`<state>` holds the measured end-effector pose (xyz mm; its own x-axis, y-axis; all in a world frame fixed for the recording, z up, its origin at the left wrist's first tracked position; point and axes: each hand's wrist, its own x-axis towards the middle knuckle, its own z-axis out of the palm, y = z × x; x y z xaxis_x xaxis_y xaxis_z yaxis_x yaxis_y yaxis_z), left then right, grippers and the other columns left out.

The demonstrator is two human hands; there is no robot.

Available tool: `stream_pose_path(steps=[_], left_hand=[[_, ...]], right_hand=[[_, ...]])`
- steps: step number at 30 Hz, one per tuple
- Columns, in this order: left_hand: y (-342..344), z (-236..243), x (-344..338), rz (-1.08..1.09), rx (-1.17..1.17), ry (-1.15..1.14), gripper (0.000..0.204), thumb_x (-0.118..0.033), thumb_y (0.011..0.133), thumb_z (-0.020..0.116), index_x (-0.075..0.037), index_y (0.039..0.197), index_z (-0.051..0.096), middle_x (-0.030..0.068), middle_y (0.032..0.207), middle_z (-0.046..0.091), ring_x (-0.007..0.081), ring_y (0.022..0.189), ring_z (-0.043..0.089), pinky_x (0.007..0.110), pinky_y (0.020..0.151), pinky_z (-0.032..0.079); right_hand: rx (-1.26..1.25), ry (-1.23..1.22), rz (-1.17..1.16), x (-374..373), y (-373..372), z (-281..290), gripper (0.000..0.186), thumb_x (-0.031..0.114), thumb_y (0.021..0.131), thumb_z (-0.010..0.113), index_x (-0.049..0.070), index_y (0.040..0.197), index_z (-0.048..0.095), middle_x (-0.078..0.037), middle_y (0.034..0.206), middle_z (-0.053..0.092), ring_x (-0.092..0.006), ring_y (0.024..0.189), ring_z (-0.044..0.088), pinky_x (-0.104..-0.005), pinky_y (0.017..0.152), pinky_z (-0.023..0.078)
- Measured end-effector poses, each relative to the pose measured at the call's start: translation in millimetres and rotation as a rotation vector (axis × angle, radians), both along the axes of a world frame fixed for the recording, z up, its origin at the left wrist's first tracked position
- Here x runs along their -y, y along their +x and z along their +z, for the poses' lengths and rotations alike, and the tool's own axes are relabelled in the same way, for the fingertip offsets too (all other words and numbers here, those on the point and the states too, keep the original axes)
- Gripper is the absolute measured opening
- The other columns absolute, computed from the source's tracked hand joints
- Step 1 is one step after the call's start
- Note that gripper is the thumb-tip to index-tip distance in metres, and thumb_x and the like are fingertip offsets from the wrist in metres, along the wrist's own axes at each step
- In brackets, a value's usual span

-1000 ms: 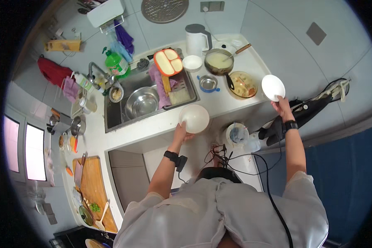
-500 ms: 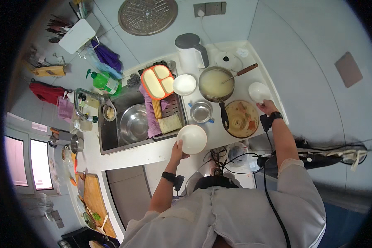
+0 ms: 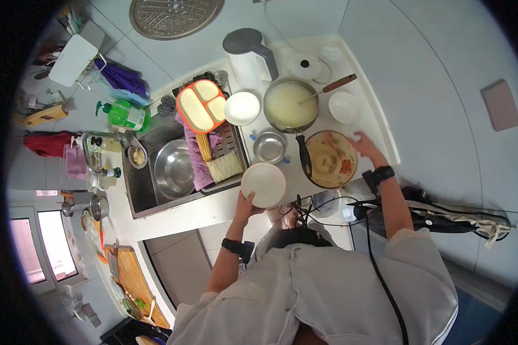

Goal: The person organizes bowls into a rack, serves liquid from a pot into multiple small bowls using a ladle, and then washes the pot in the sink by hand.

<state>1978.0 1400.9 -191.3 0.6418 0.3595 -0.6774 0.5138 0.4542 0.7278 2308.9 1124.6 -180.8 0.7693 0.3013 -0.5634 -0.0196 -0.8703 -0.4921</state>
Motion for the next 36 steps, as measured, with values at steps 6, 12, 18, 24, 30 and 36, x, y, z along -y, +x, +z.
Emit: stream_pose_path(steps=[6, 12, 18, 24, 30, 36], left_hand=[[-4, 4, -7, -0.058, 0.069, -0.080, 0.055, -0.006, 0.073, 0.043, -0.009, 0.121, 0.017, 0.0195, 0.109, 0.043, 0.0327, 0.078, 0.059, 0.035, 0.055, 0.056], [8, 14, 1, -0.137, 0.157, -0.236, 0.070, -0.002, 0.072, 0.043, -0.019, 0.129, 0.006, 0.0186, 0.111, 0.044, 0.0283, 0.081, 0.060, 0.036, 0.070, 0.054], [27, -5, 18, -0.232, 0.219, -0.357, 0.070, 0.002, 0.075, 0.045, -0.020, 0.128, 0.006, 0.0195, 0.122, 0.032, 0.0319, 0.098, 0.052, 0.038, 0.079, 0.050], [60, -20, 43, -0.234, 0.351, -0.374, 0.068, 0.005, 0.076, 0.049, -0.017, 0.127, 0.009, 0.0177, 0.120, 0.035, 0.0313, 0.098, 0.052, 0.037, 0.080, 0.049], [73, 24, 37, -0.233, -0.023, -0.349, 0.076, -0.020, 0.079, 0.057, -0.011, 0.134, 0.006, 0.0145, 0.118, 0.042, 0.0257, 0.089, 0.055, 0.032, 0.073, 0.050], [14, 141, 18, -0.473, 0.457, -0.175, 0.078, -0.036, 0.083, 0.050, -0.012, 0.134, -0.004, 0.0177, 0.130, 0.026, 0.0270, 0.108, 0.045, 0.039, 0.082, 0.043]], right_hand=[[-0.010, 0.180, -0.078, 29, -75, -23, 0.037, 0.031, 0.077, 0.055, 0.001, 0.098, 0.047, -0.023, 0.087, 0.056, -0.0344, 0.080, 0.056, -0.0386, 0.069, 0.044], [0.237, 0.278, -0.067, 86, -98, -44, 0.023, 0.013, 0.081, 0.045, -0.002, 0.097, 0.041, -0.018, 0.081, 0.051, -0.0245, 0.056, 0.058, -0.0310, 0.041, 0.049], [-0.091, 0.613, -0.681, 102, -122, 31, 0.023, 0.013, 0.081, 0.046, 0.000, 0.100, 0.041, -0.013, 0.086, 0.052, -0.0195, 0.065, 0.056, -0.0248, 0.047, 0.047], [-0.492, 1.248, -0.865, 116, -125, 57, 0.013, 0.009, 0.085, 0.043, -0.002, 0.090, 0.046, -0.003, 0.069, 0.048, -0.0070, 0.051, 0.041, -0.0173, 0.045, 0.036], [-0.165, 1.090, -0.687, 93, -129, 112, 0.014, 0.015, 0.086, 0.045, 0.003, 0.094, 0.046, -0.002, 0.072, 0.051, -0.0065, 0.051, 0.040, -0.0174, 0.045, 0.034], [-0.226, 0.710, -0.181, 2, -153, 196, 0.018, 0.014, 0.085, 0.044, 0.007, 0.101, 0.041, -0.004, 0.065, 0.051, -0.0078, 0.047, 0.044, -0.0218, 0.037, 0.033]])
